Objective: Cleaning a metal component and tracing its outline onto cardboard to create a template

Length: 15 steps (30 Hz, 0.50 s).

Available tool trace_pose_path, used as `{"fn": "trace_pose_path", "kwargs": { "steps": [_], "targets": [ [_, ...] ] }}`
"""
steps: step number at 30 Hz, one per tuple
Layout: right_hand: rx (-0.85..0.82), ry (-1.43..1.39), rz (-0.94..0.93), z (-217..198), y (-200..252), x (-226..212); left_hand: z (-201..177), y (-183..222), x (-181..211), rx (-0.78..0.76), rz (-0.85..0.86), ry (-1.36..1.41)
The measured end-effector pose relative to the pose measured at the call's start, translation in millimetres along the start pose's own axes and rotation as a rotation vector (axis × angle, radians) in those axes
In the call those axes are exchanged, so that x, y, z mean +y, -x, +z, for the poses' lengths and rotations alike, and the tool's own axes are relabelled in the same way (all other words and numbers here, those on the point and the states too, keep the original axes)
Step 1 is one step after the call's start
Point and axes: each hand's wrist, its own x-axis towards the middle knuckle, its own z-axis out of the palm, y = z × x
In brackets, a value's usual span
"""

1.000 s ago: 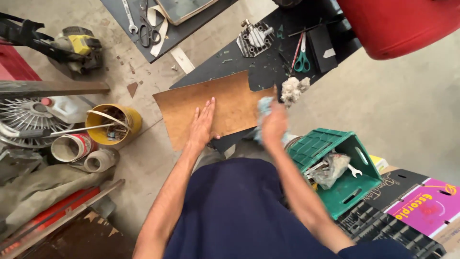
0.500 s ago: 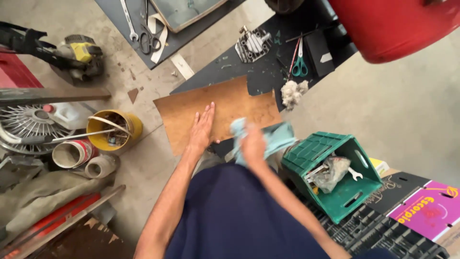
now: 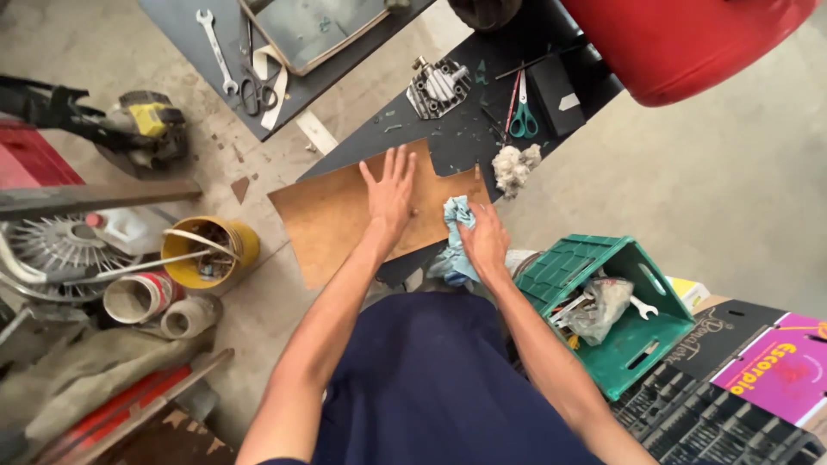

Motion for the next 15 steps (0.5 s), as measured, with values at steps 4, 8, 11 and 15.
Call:
{"fn": "trace_pose_path", "kwargs": {
  "steps": [4,8,11,15],
  "targets": [
    [-0.023,-0.071,0.004,-9.1,2.3,-2.7,-5.3,-19.7,11.9,-0.16,0.05,-0.033],
    [-0.004,-0.103,-0.002,-10.1,9.1,-2.4,-12.7,-17.8,12.1,-0.183,0.051,-0.079],
    [-0.009,-0.137,-0.013,-9.7,5.3,18.3,-13.2,-27.9,7.0,-0.101,0.071,-0.121],
    [0.006,-0.719,0.221,-64.0,44.1,31.2,-65.3,17.1,-4.8,0.208,0.163,0.264]
  ]
}}
